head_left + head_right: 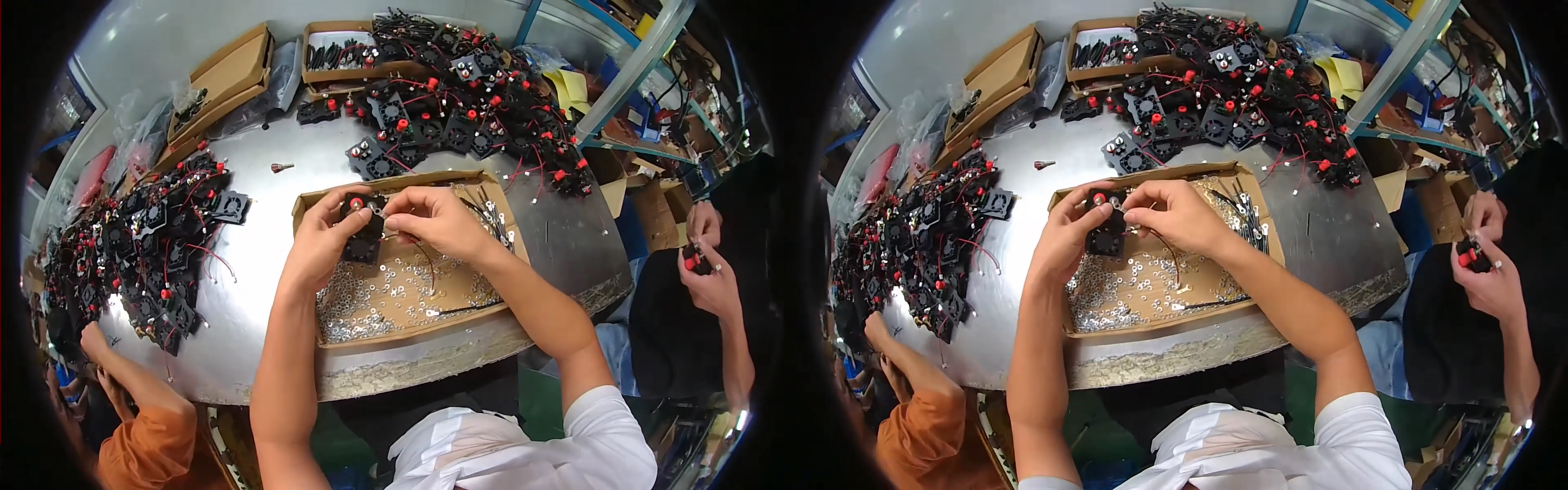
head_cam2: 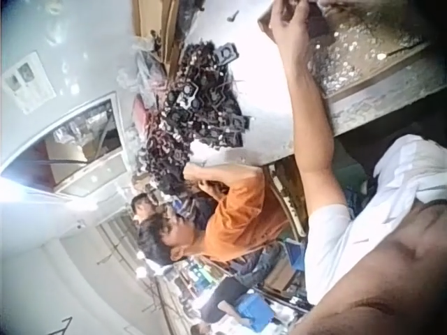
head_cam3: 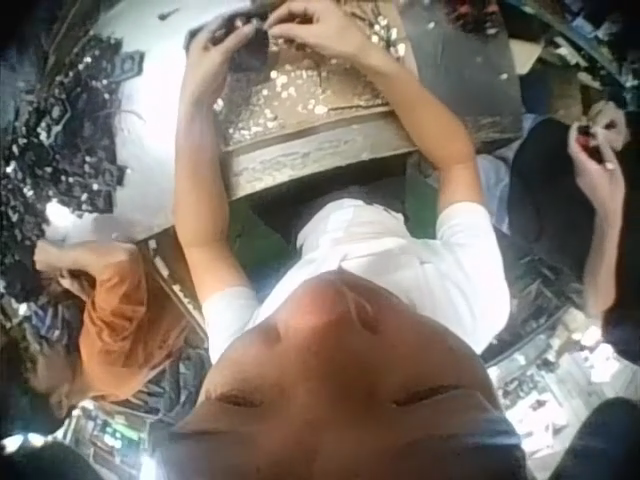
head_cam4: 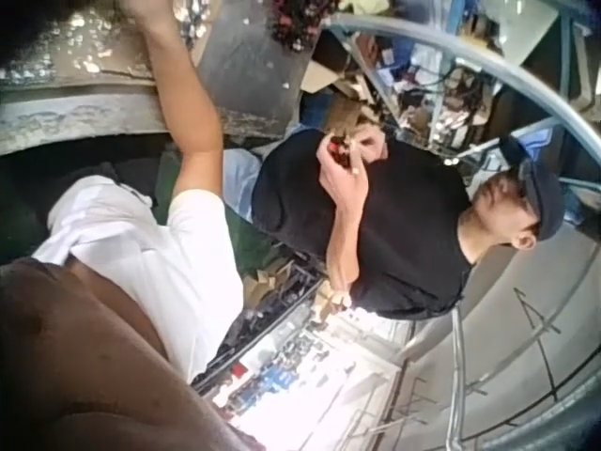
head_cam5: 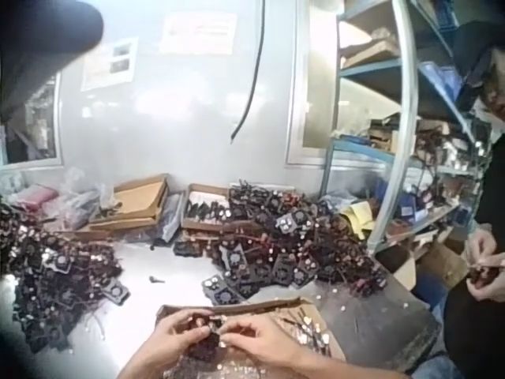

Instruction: Assembling small electronic components by connecting wires to plastic housings at a factory workstation.

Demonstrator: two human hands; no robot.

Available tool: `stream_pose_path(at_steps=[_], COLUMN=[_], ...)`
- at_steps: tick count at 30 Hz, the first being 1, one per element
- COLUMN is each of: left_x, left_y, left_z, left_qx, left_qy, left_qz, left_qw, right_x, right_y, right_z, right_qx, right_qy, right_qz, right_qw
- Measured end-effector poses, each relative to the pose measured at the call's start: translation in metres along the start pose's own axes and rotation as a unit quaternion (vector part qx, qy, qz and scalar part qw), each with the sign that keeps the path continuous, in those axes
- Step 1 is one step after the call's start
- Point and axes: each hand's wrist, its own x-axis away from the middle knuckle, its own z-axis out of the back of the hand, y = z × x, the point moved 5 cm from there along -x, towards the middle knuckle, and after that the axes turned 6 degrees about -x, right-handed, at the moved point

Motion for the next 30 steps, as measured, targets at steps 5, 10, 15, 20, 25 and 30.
stream_pose_path(at_steps=[5, 10, 15, 20, 25, 30], left_x=[-0.013, 0.009, 0.011, -0.016, 0.003, 0.006], left_y=[0.002, -0.005, 0.002, 0.007, 0.009, 0.003], left_z=[-0.023, 0.008, 0.001, -0.021, -0.017, -0.016], left_qx=[-0.052, -0.094, -0.101, -0.092, -0.031, -0.074], left_qy=[-0.036, 0.026, 0.051, -0.019, -0.012, 0.000], left_qz=[-0.048, -0.078, -0.073, -0.081, 0.007, -0.051], left_qw=[0.997, 0.992, 0.991, 0.992, 0.999, 0.996], right_x=[0.010, -0.003, -0.012, 0.005, 0.011, 0.020], right_y=[-0.012, 0.004, 0.018, -0.004, -0.006, -0.011], right_z=[0.018, -0.007, 0.004, 0.017, 0.007, 0.002], right_qx=[0.094, 0.065, 0.170, 0.070, 0.040, 0.042], right_qy=[0.031, 0.024, 0.059, 0.043, 0.001, -0.026], right_qz=[0.012, 0.083, 0.142, -0.027, -0.071, -0.086], right_qw=[0.995, 0.994, 0.973, 0.996, 0.997, 0.995])
